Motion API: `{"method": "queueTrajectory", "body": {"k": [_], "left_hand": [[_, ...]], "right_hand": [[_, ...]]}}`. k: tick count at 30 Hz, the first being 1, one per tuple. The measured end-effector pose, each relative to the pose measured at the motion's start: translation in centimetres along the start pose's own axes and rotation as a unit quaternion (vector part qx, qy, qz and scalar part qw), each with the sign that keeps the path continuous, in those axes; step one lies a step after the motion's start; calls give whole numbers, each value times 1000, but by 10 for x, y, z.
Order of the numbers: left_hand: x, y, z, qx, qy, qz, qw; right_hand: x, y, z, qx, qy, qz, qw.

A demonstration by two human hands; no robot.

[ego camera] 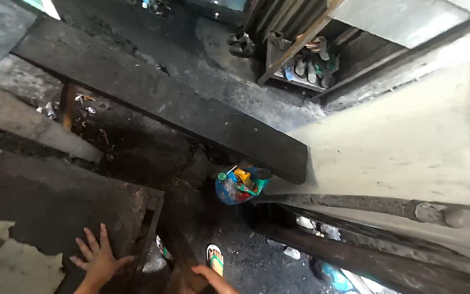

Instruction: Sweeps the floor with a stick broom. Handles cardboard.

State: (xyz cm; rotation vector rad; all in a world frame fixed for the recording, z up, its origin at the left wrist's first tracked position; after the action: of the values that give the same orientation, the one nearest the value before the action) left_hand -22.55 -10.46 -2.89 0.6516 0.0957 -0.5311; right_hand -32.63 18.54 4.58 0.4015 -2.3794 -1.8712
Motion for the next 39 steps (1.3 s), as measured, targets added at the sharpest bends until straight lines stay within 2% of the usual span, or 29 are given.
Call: {"method": "queueTrajectory", "body": {"k": [3, 5, 8, 10, 12, 14, 16, 18, 21, 23, 24, 25, 27, 30, 32, 33, 35, 37, 39], "left_hand": [[-7, 2, 5, -14, 2, 6, 1000], [-12, 16, 4, -79, 13, -2, 997], [-24, 68, -17, -216, 59, -25, 974], [-36, 118, -44, -258, 83, -34, 962], [-45, 168, -81, -270, 99, -51, 956], [-45, 214, -118, -247, 99, -61, 962], [-33, 243, -136, -233, 79, -74, 966], [-11, 240, -127, -241, 39, -94, 965], [18, 193, -79, -238, -13, -108, 965], [35, 157, -57, -163, -40, -100, 981], [41, 144, -52, -90, -58, -82, 991], [44, 133, -50, -21, -78, -64, 995], [44, 129, -52, 48, -105, -47, 992], [43, 130, -56, 71, -133, -48, 987], [45, 129, -55, 59, -124, -57, 989], [46, 130, -55, 48, -113, -64, 990], [47, 133, -56, 28, -93, -82, 992], [49, 131, -56, 21, -92, -95, 991], [47, 131, -56, 35, -103, -88, 990]], "right_hand": [[6, 16, 75, -4, 10, -11, 1000], [9, 33, 113, -35, -4, -17, 999], [7, 45, 167, -48, -42, -12, 998], [8, 49, 195, -25, -47, 3, 999], [8, 50, 215, 11, -47, 2, 999], [7, 54, 225, -16, -37, -3, 999], [2, 56, 229, -50, 30, 15, 998], [-9, 55, 228, -75, 80, 5, 994], [-34, 54, 211, -150, 122, -1, 981], [-58, 48, 192, -157, 91, 33, 983], [-72, 40, 177, -156, 67, 52, 984], [-81, 28, 156, -154, 49, 81, 983], [-86, -8, 106, -164, 26, 135, 977], [-85, -59, 10, -142, 25, 88, 986], [-96, -70, -36, -70, 43, 28, 996], [-104, -65, -44, -36, 38, 4, 999], [-115, -43, -29, -5, 19, 2, 1000], [-121, -18, 8, -31, -21, 35, 999], [-123, -8, 50, -105, -55, 89, 989]]}}
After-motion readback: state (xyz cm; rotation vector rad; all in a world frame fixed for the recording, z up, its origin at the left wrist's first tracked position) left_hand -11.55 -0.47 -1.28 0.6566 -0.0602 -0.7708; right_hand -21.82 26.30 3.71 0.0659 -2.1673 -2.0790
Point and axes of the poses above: each hand's wrist, its own y-axis away from the middle knuckle, its own z-axis out of the back of the hand, x = y × z, the point moved 5 cm from there along -y, towards the middle knuckle, and after that the axes turned 7 degrees about -x, right-handed, at the moved point
